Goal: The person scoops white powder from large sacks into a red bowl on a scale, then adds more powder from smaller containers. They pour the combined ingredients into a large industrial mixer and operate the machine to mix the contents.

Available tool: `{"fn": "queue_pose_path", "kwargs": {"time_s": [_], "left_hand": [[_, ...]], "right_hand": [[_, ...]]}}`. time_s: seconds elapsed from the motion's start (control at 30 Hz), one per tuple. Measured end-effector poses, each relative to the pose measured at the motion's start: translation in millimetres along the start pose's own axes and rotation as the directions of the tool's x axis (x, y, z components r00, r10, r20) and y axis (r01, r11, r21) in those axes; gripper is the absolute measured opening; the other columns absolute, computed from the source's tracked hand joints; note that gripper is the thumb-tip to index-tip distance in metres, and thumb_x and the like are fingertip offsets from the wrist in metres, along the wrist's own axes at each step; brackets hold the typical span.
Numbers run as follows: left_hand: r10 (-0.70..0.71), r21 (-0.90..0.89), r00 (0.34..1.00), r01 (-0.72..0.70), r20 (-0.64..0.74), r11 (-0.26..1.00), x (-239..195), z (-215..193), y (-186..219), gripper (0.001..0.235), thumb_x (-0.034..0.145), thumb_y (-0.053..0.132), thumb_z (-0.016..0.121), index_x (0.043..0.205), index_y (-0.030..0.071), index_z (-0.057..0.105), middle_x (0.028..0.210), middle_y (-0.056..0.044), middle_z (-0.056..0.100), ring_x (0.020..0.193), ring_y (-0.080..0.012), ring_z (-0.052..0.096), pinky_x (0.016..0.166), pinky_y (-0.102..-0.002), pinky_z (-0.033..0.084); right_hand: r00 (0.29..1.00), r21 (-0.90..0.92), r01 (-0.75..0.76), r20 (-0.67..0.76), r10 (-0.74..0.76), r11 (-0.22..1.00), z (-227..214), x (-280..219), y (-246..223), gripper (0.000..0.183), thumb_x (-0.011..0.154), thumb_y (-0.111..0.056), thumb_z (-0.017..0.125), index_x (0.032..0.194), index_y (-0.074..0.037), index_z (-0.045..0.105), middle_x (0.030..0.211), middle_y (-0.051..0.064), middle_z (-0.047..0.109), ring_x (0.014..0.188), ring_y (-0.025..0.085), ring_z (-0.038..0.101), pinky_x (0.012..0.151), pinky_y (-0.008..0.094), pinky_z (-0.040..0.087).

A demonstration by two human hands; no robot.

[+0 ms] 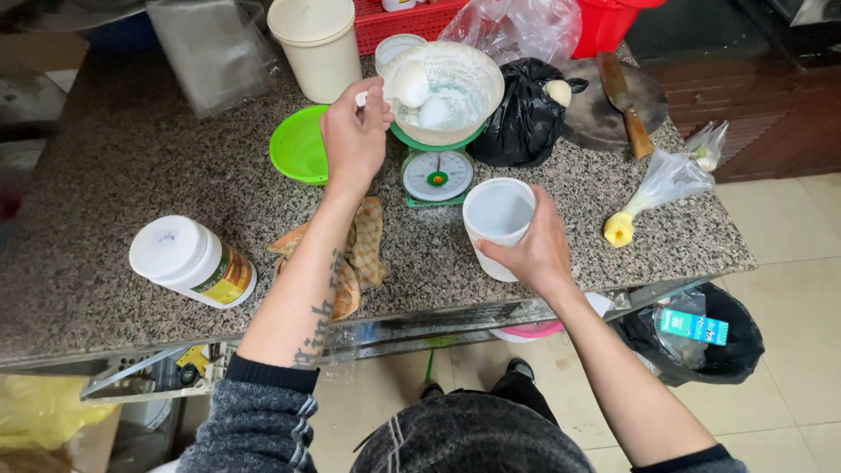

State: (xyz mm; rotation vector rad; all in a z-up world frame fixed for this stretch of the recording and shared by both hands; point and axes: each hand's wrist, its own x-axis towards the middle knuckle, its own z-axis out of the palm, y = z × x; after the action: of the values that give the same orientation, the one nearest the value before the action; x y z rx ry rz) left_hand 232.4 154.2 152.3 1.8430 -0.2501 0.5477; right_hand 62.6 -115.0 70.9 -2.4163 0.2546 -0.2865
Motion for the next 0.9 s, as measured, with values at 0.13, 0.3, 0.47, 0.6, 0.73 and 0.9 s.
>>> {"fn": "queue_pose_path", "kwargs": {"time_s": [0.13, 0.3, 0.47, 0.6, 0.73, 0.9], "left_hand": [[-0.019, -0.021, 1.0, 0.019, 0.006, 1.0, -3, 0, 2, 0.037, 0.114, 0.034, 0.06, 0.131, 0.008, 0.081, 0.089, -0.004, 0.086, 0.08, -0.0133, 0.086, 0.079, -0.029, 0.071], [-0.03, -0.087, 0.999, 0.027, -0.026, 0.996, -1, 1, -5, 0.033, 0.114, 0.028, 0.062, 0.13, 0.007, 0.081, 0.087, -0.006, 0.084, 0.078, -0.0137, 0.087, 0.079, -0.028, 0.075], [-0.063, -0.153, 0.997, 0.055, -0.05, 0.987, -1, 3, -11, 0.034, 0.113, 0.029, 0.063, 0.13, 0.005, 0.08, 0.091, -0.013, 0.087, 0.079, -0.0171, 0.089, 0.077, -0.029, 0.077], [-0.294, -0.42, 0.953, 0.237, -0.075, 0.876, 2, 3, -15, 0.032, 0.112, 0.021, 0.063, 0.133, 0.001, 0.078, 0.094, -0.021, 0.086, 0.082, -0.0242, 0.089, 0.076, -0.031, 0.079], [-0.436, -0.51, 0.9, 0.361, -0.03, 0.781, -9, -20, 29, 0.031, 0.116, 0.013, 0.057, 0.138, -0.001, 0.074, 0.103, -0.018, 0.084, 0.089, -0.0241, 0.088, 0.084, -0.03, 0.078], [-0.328, -0.578, 0.942, 0.302, 0.062, 0.758, -38, -50, 71, 0.037, 0.12, 0.016, 0.052, 0.144, -0.009, 0.064, 0.103, -0.021, 0.081, 0.092, -0.0245, 0.09, 0.085, -0.032, 0.081]], "right_hand": [[0.999, 0.018, -0.028, -0.02, 0.028, 0.999, -4, -2, -5, 0.133, 0.068, -0.048, 0.106, 0.171, -0.006, 0.034, 0.173, 0.021, 0.048, 0.157, 0.041, 0.047, 0.124, 0.059, 0.042], [0.999, 0.037, -0.014, -0.041, 0.016, 0.999, 0, -4, -1, 0.132, 0.066, -0.047, 0.106, 0.17, -0.005, 0.036, 0.171, 0.021, 0.05, 0.155, 0.042, 0.05, 0.122, 0.06, 0.044], [0.999, 0.043, -0.054, 0.01, 0.054, 0.998, -4, -3, -5, 0.132, 0.068, -0.049, 0.106, 0.171, -0.006, 0.034, 0.171, 0.021, 0.049, 0.154, 0.042, 0.05, 0.12, 0.061, 0.046], [0.998, 0.043, -0.061, 0.006, 0.061, 0.997, -1, 0, -1, 0.131, 0.067, -0.051, 0.105, 0.169, -0.007, 0.035, 0.168, 0.02, 0.052, 0.151, 0.042, 0.053, 0.117, 0.06, 0.048], [0.991, 0.028, -0.129, 0.029, 0.129, 0.991, 0, 1, -3, 0.131, 0.067, -0.051, 0.105, 0.17, -0.011, 0.034, 0.168, 0.017, 0.054, 0.151, 0.041, 0.054, 0.115, 0.062, 0.048], [0.993, 0.188, -0.115, 0.031, 0.112, 0.975, -22, 1, -26, 0.133, 0.063, -0.036, 0.112, 0.168, -0.006, 0.038, 0.157, 0.028, 0.059, 0.154, 0.052, 0.055, 0.126, 0.067, 0.045]]}}
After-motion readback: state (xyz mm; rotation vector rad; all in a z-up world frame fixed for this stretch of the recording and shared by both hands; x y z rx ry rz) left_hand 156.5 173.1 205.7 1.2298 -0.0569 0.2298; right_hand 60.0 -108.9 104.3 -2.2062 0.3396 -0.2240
